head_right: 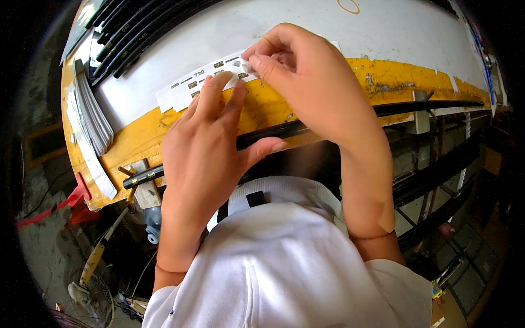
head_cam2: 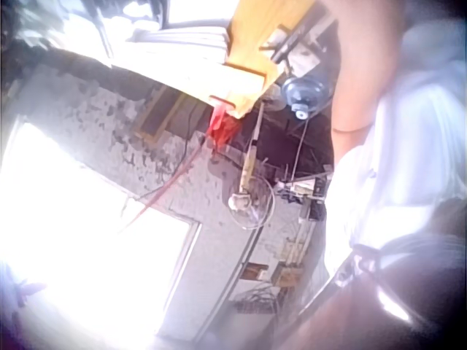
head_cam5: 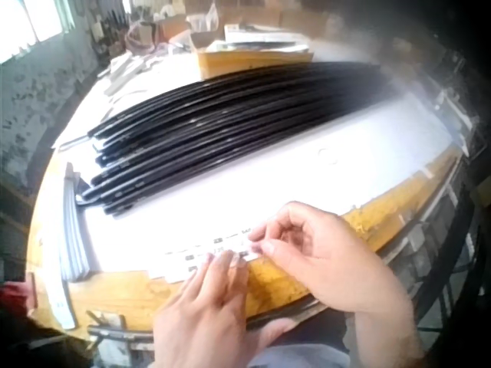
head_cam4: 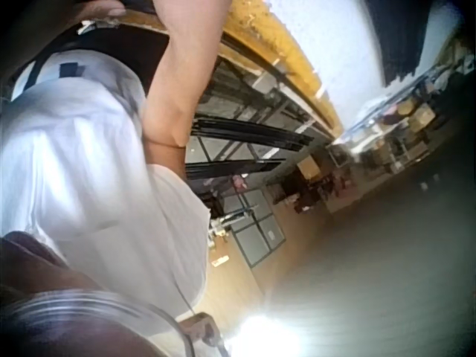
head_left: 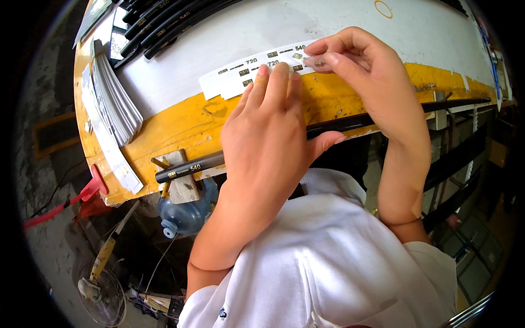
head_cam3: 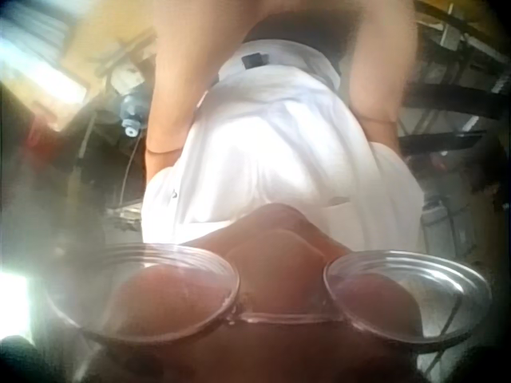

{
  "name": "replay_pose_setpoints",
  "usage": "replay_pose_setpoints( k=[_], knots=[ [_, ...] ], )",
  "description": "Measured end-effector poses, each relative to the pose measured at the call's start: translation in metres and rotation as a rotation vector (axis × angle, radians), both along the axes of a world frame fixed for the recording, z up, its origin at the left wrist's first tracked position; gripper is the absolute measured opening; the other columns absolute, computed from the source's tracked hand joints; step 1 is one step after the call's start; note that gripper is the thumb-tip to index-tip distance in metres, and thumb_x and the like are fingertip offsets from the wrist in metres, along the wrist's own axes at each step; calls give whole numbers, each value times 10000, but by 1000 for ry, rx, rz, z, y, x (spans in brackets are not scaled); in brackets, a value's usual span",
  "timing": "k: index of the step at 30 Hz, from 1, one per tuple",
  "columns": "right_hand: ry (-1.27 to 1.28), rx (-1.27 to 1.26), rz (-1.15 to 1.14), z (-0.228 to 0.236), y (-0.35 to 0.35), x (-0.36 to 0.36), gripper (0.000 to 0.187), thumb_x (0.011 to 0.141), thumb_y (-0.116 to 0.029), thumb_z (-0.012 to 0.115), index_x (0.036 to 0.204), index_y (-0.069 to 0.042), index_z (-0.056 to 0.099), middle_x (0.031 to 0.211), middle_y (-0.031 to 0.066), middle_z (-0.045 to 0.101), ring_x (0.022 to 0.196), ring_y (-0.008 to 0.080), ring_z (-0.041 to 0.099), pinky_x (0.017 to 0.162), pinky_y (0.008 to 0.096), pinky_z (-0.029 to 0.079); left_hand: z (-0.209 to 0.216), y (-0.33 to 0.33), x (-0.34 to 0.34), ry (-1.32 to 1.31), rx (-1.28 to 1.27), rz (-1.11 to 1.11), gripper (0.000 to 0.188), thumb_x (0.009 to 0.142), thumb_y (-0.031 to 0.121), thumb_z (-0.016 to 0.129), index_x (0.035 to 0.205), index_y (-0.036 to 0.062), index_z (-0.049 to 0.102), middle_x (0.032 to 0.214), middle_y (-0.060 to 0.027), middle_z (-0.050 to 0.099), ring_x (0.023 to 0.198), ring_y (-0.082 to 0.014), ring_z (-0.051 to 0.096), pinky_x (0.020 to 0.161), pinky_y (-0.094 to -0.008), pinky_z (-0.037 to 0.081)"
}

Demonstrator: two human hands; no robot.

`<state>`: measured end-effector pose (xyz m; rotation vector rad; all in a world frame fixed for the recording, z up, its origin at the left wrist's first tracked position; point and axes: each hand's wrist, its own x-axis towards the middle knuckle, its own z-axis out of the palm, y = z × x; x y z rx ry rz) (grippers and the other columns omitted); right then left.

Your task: The person repeatedly picks up black rods from a pile, peels small rectangular labels from a sheet, and applies them to the rods. After applying each label, the person smooths it with a finger and places the labeled rod into a separate pile.

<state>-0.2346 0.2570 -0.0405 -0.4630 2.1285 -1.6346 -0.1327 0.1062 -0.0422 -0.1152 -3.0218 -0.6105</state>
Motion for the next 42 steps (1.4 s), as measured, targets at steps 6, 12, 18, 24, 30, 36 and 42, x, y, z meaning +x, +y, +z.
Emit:
replay_pose_setpoints(
  k=[6,12,18,24,30,36,42],
  knots=[
    [-100,-267,54,29,5,20,88,988,-93,510,943,-18,518,1120,195,662,1060,239,670,953,380,550,17,-12,12,114,149,86,441,919,295,684,1201,-39,627,1267,-174,605,1238,-353,578,973,-398,489],
    [-87,-293,65,56,3,61,44,939,-76,477,914,-42,467,1078,233,663,910,242,701,877,365,573,53,-19,43,184,912,406,520,1017,405,510,1220,-66,601,1122,-185,668,1021,-243,690,807,-296,547],
    [-127,-378,66,55,-6,92,36,918,-39,453,884,-31,446,994,271,661,800,238,703,789,337,592,41,-32,74,-113,1425,396,238,961,196,655,985,-35,607,849,-105,690,701,-164,695,533,-227,542],
    [-204,-294,-2,41,-21,109,30,914,-1,484,903,-25,470,938,205,647,718,176,657,680,275,565,31,-34,100,18,1435,499,207,958,171,661,924,-17,583,748,-82,654,621,-165,672,494,-236,532],
    [-146,-296,-37,23,-38,128,177,815,122,593,918,-4,524,883,129,595,639,120,561,603,224,494,19,-44,129,197,1077,506,126,891,13,705,911,-20,585,783,-74,633,656,-131,641,585,-222,510],
    [50,-264,88,13,-60,139,177,793,128,630,904,4,570,894,118,577,720,129,551,641,228,477,6,-73,142,387,594,368,184,761,-82,738,845,9,601,725,-65,571,607,-162,507,558,-282,393],
    [314,-128,200,8,-75,140,264,791,145,658,990,-1,565,916,104,578,778,123,532,675,221,414,7,-90,143,346,605,449,130,867,0,682,848,-3,554,793,-19,514,722,-101,430,669,-231,304]
  ],
)
